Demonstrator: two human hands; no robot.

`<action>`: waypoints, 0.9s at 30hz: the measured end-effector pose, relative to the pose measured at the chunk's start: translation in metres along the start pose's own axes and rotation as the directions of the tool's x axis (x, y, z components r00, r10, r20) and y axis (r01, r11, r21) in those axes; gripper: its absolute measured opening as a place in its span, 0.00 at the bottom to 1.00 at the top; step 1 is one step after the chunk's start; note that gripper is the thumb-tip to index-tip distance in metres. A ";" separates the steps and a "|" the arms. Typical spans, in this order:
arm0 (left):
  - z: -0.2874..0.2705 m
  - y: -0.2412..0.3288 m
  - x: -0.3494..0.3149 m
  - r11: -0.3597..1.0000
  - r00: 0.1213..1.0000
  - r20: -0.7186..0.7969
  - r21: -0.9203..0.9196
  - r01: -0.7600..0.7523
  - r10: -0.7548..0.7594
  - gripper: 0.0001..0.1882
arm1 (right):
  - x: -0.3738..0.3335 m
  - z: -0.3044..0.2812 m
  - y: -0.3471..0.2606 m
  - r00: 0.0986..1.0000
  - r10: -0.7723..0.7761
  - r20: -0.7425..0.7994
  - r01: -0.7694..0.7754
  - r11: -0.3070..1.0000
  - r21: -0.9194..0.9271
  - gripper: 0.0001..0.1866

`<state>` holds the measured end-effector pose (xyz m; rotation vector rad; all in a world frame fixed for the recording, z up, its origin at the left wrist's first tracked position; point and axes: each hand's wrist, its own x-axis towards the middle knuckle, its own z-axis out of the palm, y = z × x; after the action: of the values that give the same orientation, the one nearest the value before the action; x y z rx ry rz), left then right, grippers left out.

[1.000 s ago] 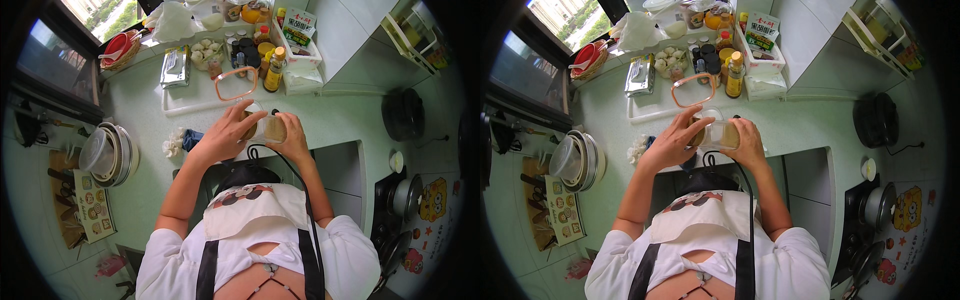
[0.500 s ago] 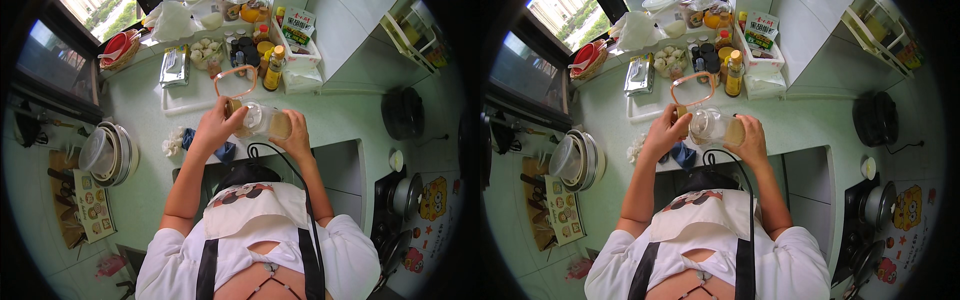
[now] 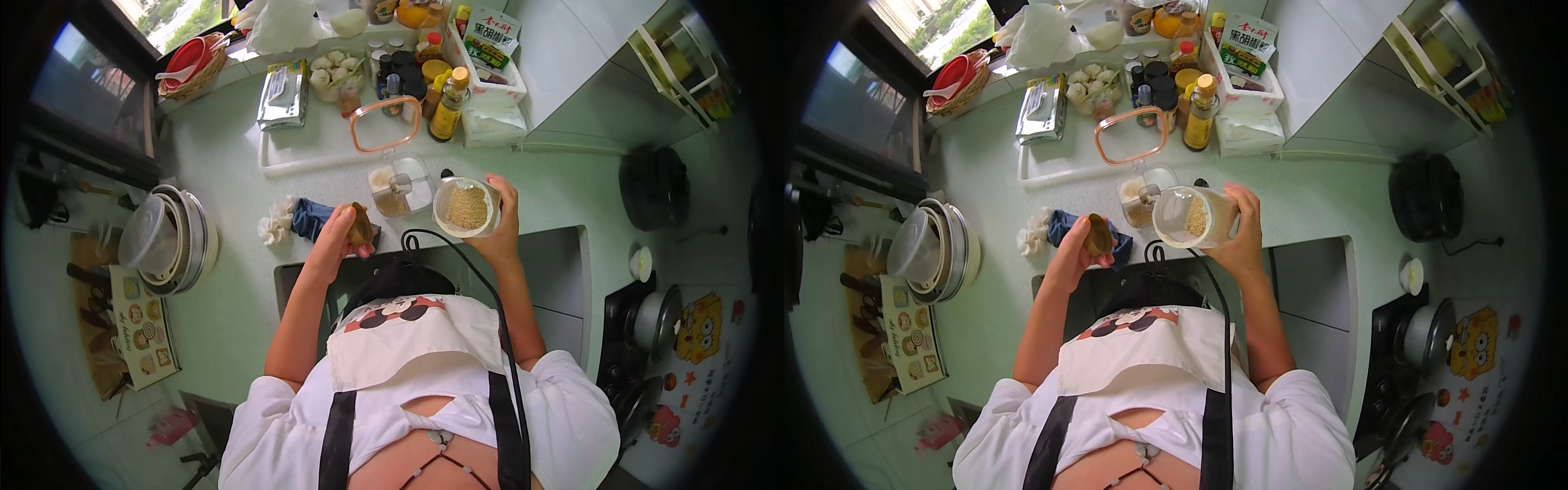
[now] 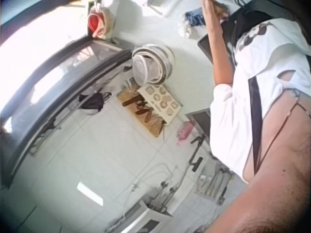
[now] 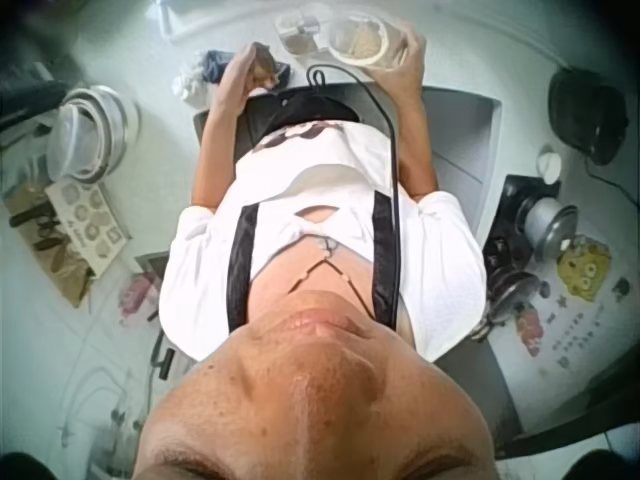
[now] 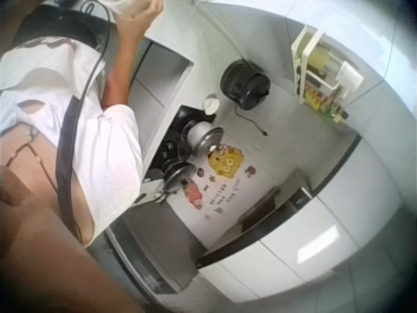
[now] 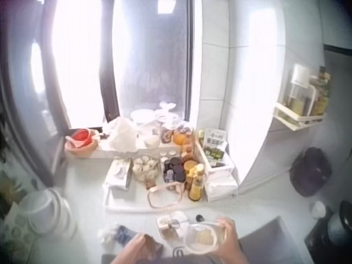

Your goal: The person organizes food items by moving a bag of garlic, picking up a pack of wipes, and opening a container of powder to pour it into another container by hand.

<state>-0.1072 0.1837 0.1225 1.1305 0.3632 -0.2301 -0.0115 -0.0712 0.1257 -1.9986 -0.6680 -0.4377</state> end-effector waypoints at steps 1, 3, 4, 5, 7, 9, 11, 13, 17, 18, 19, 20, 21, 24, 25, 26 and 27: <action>-0.003 -0.004 -0.003 1.000 1.000 -0.016 -0.008 0.001 -0.001 0.25 | 0.001 -0.005 -0.004 0.998 0.023 0.057 -0.023 1.000 -0.017 0.47; -0.010 -0.012 -0.007 1.000 0.999 -0.048 -0.025 0.004 -0.005 0.25 | 0.002 -0.011 -0.010 0.980 0.094 0.177 -0.076 0.991 -0.109 0.47; -0.013 -0.015 -0.009 0.999 0.998 -0.062 -0.048 0.012 -0.015 0.25 | 0.002 -0.013 -0.012 0.961 0.144 0.236 -0.101 0.978 -0.185 0.47; -0.015 -0.018 -0.011 0.997 0.997 -0.076 -0.071 0.019 -0.025 0.24 | 0.001 -0.013 -0.014 0.937 0.196 0.290 -0.120 0.958 -0.261 0.47; -0.020 -0.025 -0.015 0.993 0.994 -0.104 -0.113 0.029 -0.041 0.24 | -0.004 -0.015 -0.014 0.917 0.201 0.344 -0.081 0.939 -0.333 0.47; -0.025 -0.032 -0.015 0.988 0.991 -0.125 -0.151 0.036 -0.055 0.24 | -0.010 -0.016 -0.015 0.888 0.236 0.394 -0.069 0.917 -0.392 0.47; -0.033 -0.042 -0.014 0.977 0.988 -0.135 -0.207 0.045 -0.074 0.24 | -0.014 -0.016 -0.016 0.849 0.298 0.437 -0.085 0.892 -0.444 0.47; -0.037 -0.048 -0.012 0.963 0.986 -0.139 -0.265 0.048 -0.087 0.25 | -0.018 -0.014 -0.014 0.832 0.328 0.447 -0.080 0.869 -0.488 0.47; -0.038 -0.053 -0.007 0.929 0.988 -0.130 -0.369 0.036 -0.089 0.24 | -0.017 -0.005 -0.018 0.811 0.388 0.439 -0.083 0.817 -0.570 0.47; -0.039 -0.054 -0.007 0.921 0.988 -0.125 -0.388 0.033 -0.088 0.24 | -0.016 -0.001 -0.018 0.811 0.383 0.443 -0.076 0.819 -0.568 0.47; -0.039 -0.054 -0.006 0.920 0.989 -0.120 -0.390 0.034 -0.087 0.24 | -0.015 0.002 -0.017 0.810 0.378 0.448 -0.070 0.821 -0.566 0.47; -0.039 -0.054 -0.007 0.919 0.990 -0.116 -0.393 0.034 -0.086 0.24 | -0.014 0.005 -0.017 0.810 0.372 0.453 -0.063 0.824 -0.564 0.47; -0.041 -0.054 -0.006 0.918 0.990 -0.109 -0.394 0.037 -0.086 0.24 | -0.014 0.007 -0.016 0.807 0.381 0.451 -0.064 0.816 -0.575 0.47; -0.046 -0.057 -0.006 0.914 0.992 -0.101 -0.405 0.028 -0.075 0.23 | -0.014 0.013 -0.017 0.795 0.411 0.446 -0.066 0.790 -0.610 0.47; -0.047 -0.057 -0.007 0.911 0.992 -0.105 -0.412 0.024 -0.074 0.23 | -0.013 0.013 -0.019 0.790 0.424 0.443 -0.069 0.779 -0.623 0.47; -0.047 -0.057 -0.007 0.908 0.991 -0.109 -0.419 0.021 -0.073 0.23 | -0.013 0.013 -0.020 0.784 0.437 0.440 -0.071 0.768 -0.637 0.47; -0.048 -0.057 -0.008 0.905 0.991 -0.112 -0.426 0.016 -0.071 0.23 | -0.013 0.014 -0.019 0.791 0.427 0.437 -0.058 0.764 -0.643 0.47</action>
<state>-0.1426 0.2037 0.0596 0.7062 0.5228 -0.1106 -0.0334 -0.0549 0.1248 -2.8464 -0.6330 0.1707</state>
